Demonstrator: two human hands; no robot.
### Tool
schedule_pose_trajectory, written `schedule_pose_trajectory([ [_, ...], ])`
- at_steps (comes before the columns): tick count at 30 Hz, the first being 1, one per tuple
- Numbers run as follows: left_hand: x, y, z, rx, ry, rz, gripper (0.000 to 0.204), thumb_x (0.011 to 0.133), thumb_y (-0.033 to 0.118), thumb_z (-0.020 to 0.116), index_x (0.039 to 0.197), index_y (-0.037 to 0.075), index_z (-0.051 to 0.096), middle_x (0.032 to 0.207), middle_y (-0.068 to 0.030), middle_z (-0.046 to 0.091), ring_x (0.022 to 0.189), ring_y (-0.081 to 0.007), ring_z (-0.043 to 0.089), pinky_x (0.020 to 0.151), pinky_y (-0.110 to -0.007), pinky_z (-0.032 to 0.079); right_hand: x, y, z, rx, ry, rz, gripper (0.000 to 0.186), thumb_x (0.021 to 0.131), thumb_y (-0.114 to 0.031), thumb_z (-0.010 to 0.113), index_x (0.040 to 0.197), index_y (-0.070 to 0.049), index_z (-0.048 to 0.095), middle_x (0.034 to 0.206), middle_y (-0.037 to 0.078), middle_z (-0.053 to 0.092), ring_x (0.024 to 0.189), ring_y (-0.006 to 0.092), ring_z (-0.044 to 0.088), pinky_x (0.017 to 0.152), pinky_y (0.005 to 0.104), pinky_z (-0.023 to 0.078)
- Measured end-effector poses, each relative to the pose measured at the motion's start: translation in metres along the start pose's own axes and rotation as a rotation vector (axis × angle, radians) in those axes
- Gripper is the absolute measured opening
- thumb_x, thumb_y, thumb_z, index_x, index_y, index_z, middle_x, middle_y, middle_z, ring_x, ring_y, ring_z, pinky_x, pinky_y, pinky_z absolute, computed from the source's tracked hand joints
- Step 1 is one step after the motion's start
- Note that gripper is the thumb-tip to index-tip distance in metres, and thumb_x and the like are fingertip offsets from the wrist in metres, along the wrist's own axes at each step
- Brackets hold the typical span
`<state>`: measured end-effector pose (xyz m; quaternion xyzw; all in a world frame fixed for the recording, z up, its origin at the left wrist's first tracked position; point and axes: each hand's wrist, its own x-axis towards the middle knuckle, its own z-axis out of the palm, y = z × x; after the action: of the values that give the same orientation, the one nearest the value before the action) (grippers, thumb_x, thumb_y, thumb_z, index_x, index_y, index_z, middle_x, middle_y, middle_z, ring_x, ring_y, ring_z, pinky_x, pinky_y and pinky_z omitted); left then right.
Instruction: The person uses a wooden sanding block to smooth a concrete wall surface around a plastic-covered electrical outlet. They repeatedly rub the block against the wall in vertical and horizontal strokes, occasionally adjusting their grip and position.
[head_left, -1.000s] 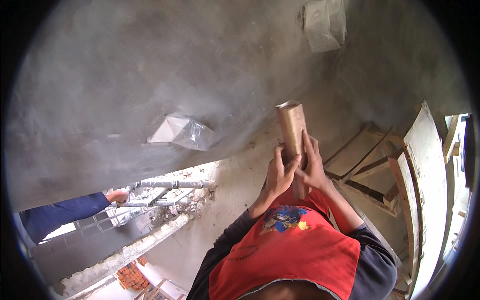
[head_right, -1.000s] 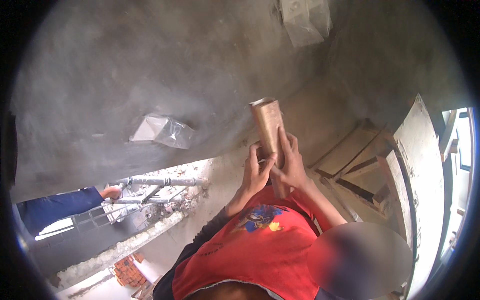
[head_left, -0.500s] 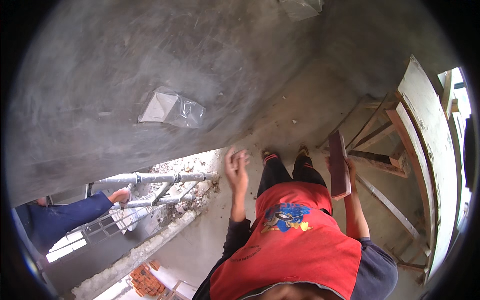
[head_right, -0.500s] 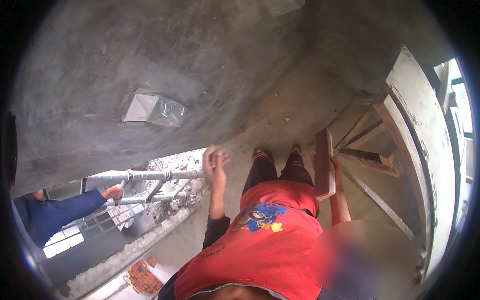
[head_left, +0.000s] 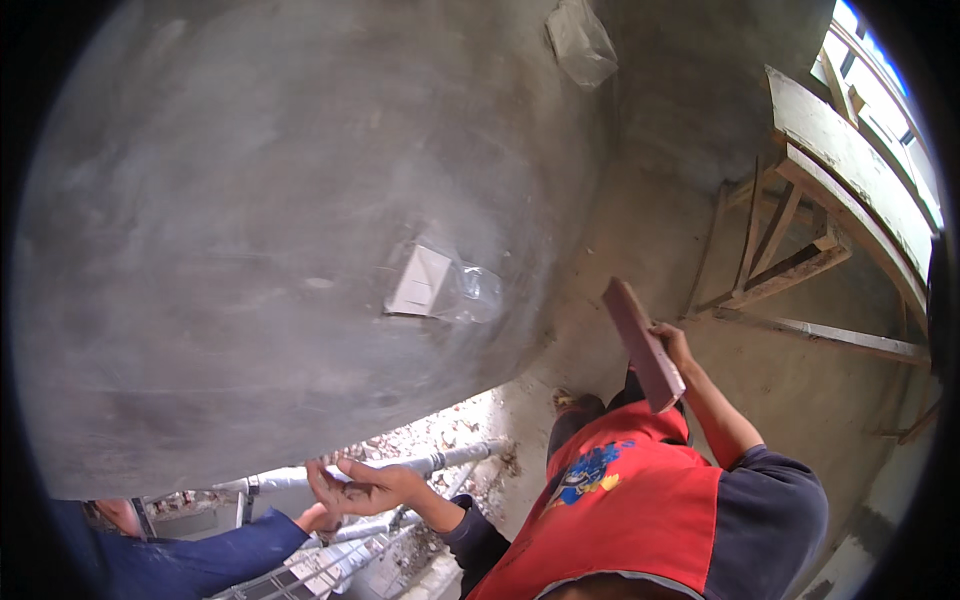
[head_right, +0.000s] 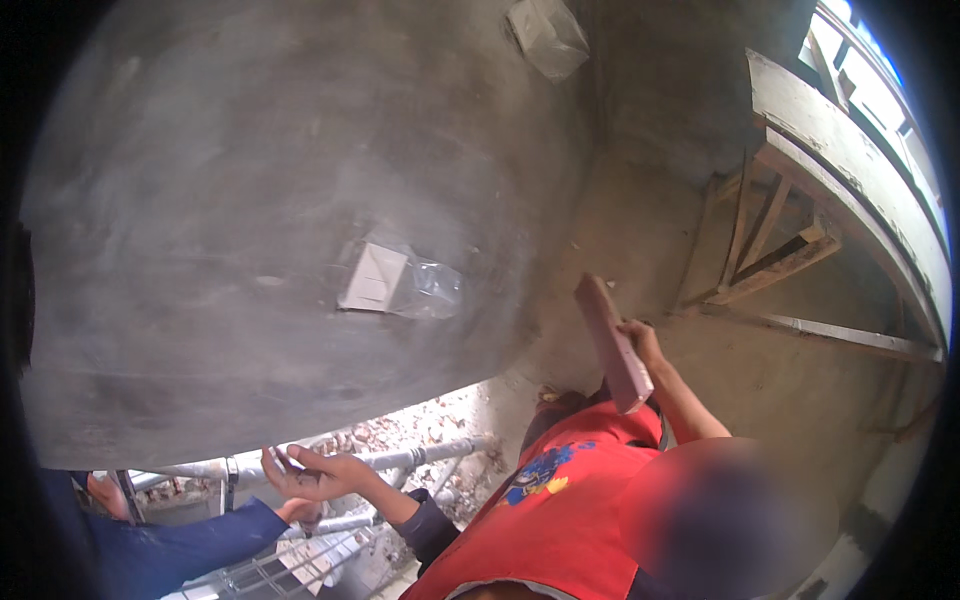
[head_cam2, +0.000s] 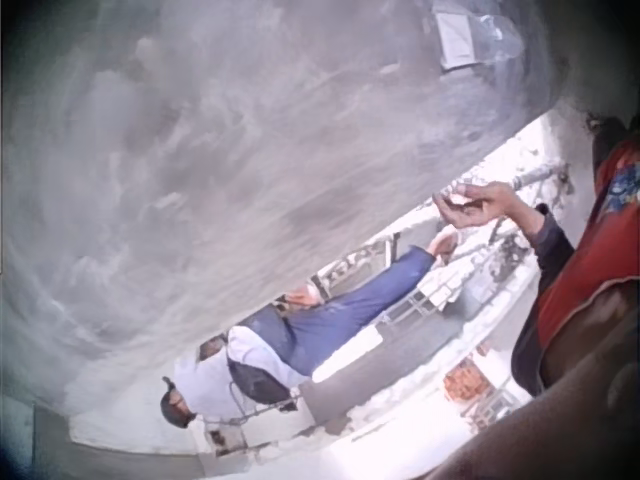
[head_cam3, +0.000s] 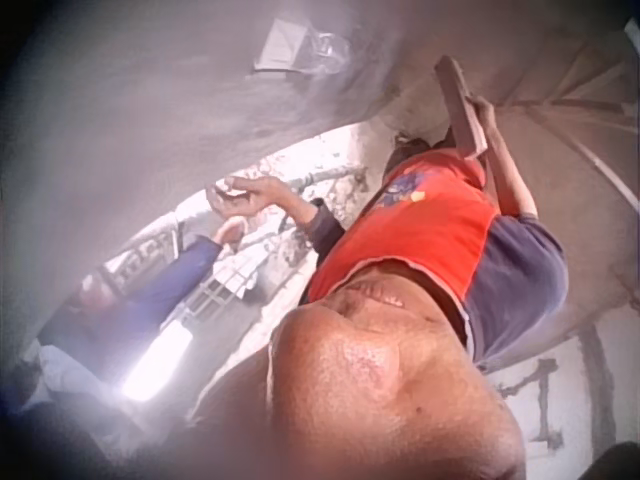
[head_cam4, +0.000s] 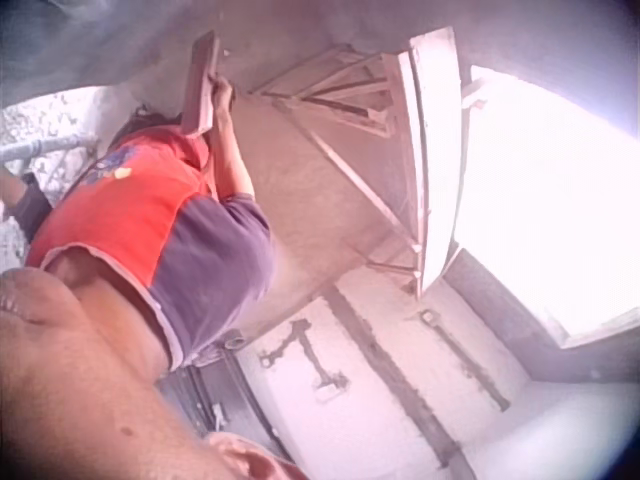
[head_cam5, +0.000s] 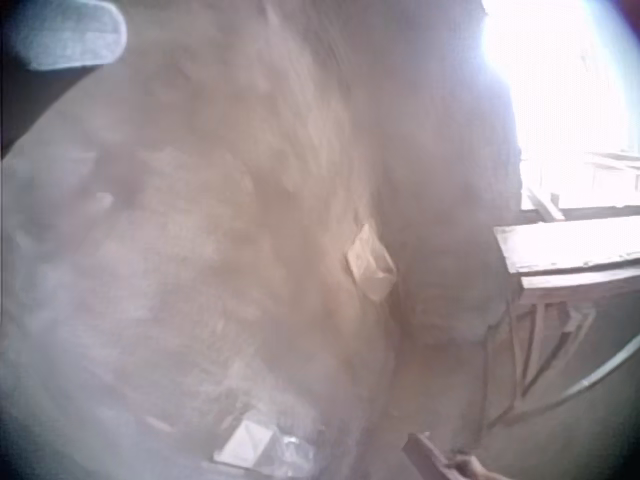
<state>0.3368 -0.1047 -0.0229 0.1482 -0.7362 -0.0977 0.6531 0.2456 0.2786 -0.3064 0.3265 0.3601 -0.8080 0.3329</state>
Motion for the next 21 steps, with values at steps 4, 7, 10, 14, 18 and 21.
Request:
schedule_pose_trajectory([
  [4,0.041,-0.012,0.023,-0.03,0.051,0.216,0.041,0.092,0.008,0.05,0.127,-0.008,0.035,0.132,-0.0251,0.039,0.126,-0.0352,0.038,0.102,-0.044,0.035,-0.036,-0.007,0.147,-0.137,-0.106,-0.457,0.057,0.085,-0.028,0.056,0.134,-0.004,0.042,0.118,0.011,0.053,0.109,0.0193,0.05,0.093,0.0307,0.04],
  [7,0.062,-0.018,0.033,0.198,-0.001,0.334,0.047,0.092,0.019,0.051,0.128,-0.007,0.035,0.137,-0.0275,0.031,0.129,-0.039,0.031,0.103,-0.05,0.03,-0.044,-0.031,0.232,-0.238,-0.024,-1.021,0.065,0.085,-0.025,0.061,0.141,-0.005,0.034,0.131,0.01,0.041,0.117,0.0209,0.045,0.1,0.0327,0.035],
  [10,0.066,-0.021,0.048,0.469,0.046,0.431,0.053,0.091,0.032,0.055,0.127,-0.005,0.041,0.138,-0.0269,0.032,0.129,-0.0425,0.029,0.101,-0.056,0.027,-0.056,-0.078,0.301,-0.521,0.11,-1.558,0.066,0.081,-0.026,0.068,0.137,-0.004,0.041,0.128,0.014,0.037,0.115,0.026,0.045,0.098,0.0354,0.037],
  [14,0.067,-0.029,0.073,0.405,0.189,0.41,0.052,0.091,0.034,0.054,0.125,-0.004,0.045,0.138,-0.0267,0.032,0.13,-0.0429,0.028,0.102,-0.057,0.025,-0.047,-0.141,0.387,-0.489,0.078,-1.785,0.063,0.075,-0.022,0.073,0.131,-0.008,0.05,0.125,0.016,0.036,0.113,0.0327,0.045,0.094,0.0395,0.041],
  [18,0.069,-0.041,0.073,0.436,0.227,0.44,0.053,0.092,0.036,0.053,0.125,-0.005,0.045,0.137,-0.0258,0.033,0.129,-0.0409,0.03,0.101,-0.055,0.027,-0.015,-0.154,0.418,-0.493,0.168,-2.015,0.062,0.069,-0.018,0.075,0.126,-0.008,0.054,0.125,0.017,0.036,0.108,0.0342,0.047,0.089,0.0416,0.045],
  [21,0.063,-0.023,0.075,0.497,0.236,0.281,0.06,0.094,0.042,0.045,0.125,-0.009,0.041,0.137,-0.0319,0.03,0.121,-0.0467,0.035,0.1,-0.06,0.028,0.03,-0.1,0.386,-0.519,0.192,-2.119,0.058,0.066,-0.017,0.075,0.121,-0.008,0.058,0.124,0.02,0.037,0.105,0.0342,0.049,0.087,0.0402,0.046],
])
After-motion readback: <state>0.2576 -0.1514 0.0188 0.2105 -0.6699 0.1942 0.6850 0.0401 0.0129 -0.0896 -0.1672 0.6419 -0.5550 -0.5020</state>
